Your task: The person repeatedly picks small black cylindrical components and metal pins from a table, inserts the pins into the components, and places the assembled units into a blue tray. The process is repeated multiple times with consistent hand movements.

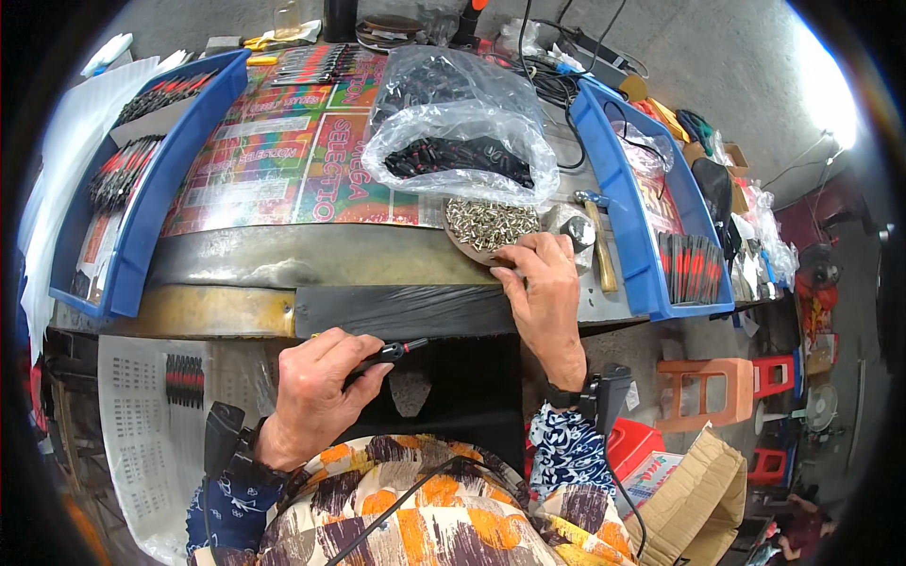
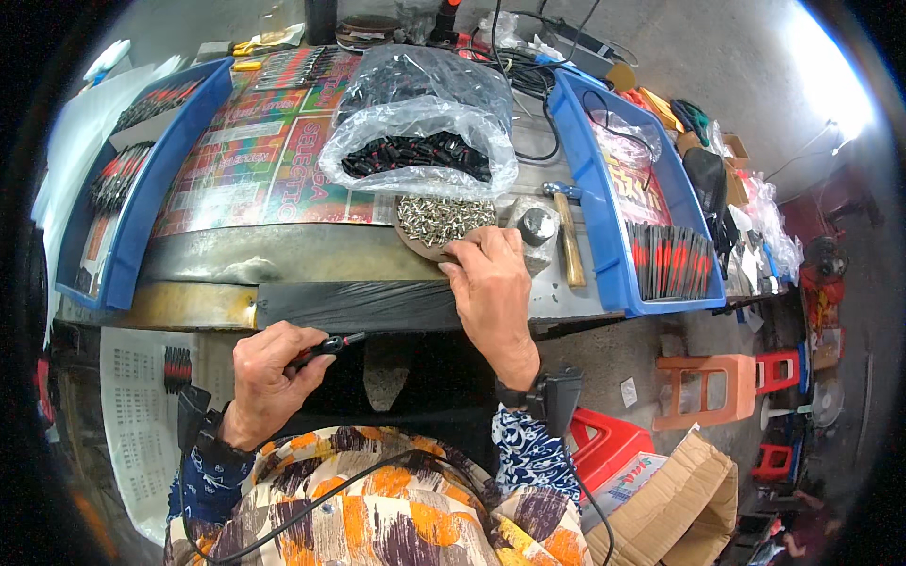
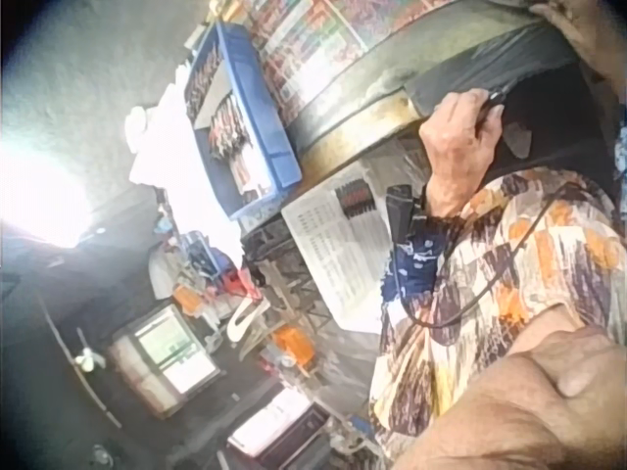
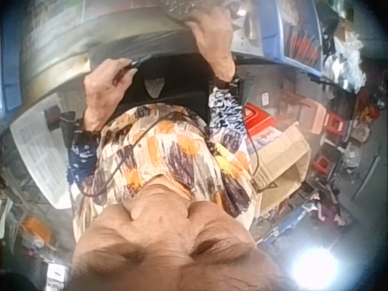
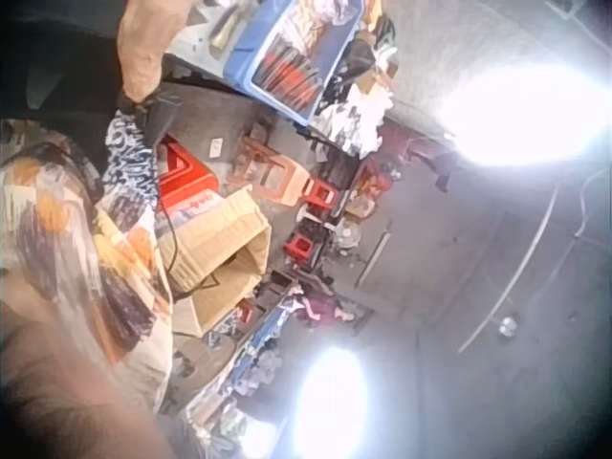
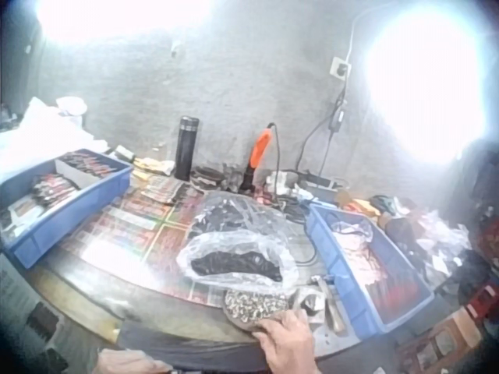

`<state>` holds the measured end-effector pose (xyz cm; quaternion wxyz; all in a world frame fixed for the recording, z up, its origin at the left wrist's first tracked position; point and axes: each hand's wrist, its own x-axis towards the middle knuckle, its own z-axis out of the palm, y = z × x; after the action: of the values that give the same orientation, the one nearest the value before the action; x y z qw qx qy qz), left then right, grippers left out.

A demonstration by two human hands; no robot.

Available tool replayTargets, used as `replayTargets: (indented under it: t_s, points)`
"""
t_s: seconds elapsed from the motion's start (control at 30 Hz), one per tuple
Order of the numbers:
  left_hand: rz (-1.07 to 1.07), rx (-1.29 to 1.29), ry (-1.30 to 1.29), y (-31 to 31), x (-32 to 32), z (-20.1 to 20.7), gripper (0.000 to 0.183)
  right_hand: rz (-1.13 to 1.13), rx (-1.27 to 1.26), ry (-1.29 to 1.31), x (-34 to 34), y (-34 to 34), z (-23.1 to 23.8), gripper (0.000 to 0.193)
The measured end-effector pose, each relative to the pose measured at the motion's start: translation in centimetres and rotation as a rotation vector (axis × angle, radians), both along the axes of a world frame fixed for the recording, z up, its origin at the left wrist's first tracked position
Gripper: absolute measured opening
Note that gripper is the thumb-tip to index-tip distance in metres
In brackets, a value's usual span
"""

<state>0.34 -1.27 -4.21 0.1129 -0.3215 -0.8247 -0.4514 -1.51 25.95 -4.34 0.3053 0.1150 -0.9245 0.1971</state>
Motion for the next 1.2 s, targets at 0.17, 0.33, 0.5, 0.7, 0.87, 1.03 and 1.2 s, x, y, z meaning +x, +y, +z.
replayTargets:
  t_s: [0.17,0.33,0.5,0.7,0.87,1.03,1.2]
  points:
    - [-0.007,-0.039,0.018,-0.2,0.1,0.0,0.024,0.051,-0.038,-0.115,-0.2,0.3,0.9,0.015]
    - [-0.007,0.023,0.045,-0.1,0.1,-0.1,0.022,0.057,-0.041,-0.154,-0.2,-0.2,1.4,0.012]
    - [-0.003,-0.012,0.006,-0.3,0.4,0.1,0.023,0.151,-0.121,-0.118,1.3,-1.8,1.9,0.012]
    - [-0.010,-0.060,0.045,0.1,0.8,0.0,0.024,0.317,-0.248,-0.159,4.1,-5.1,2.1,0.014]
    - [-0.032,-0.067,0.114,0.5,1.3,-0.2,0.026,0.412,-0.206,-0.145,5.1,-6.8,2.1,0.019]
    - [-0.048,-0.121,0.133,0.5,1.8,-0.1,0.027,0.444,-0.184,-0.140,5.4,-7.6,2.0,0.021]
    - [-0.071,-0.087,0.114,0.6,2.1,-0.2,0.027,0.456,-0.291,-0.176,5.7,-7.8,1.9,0.019]
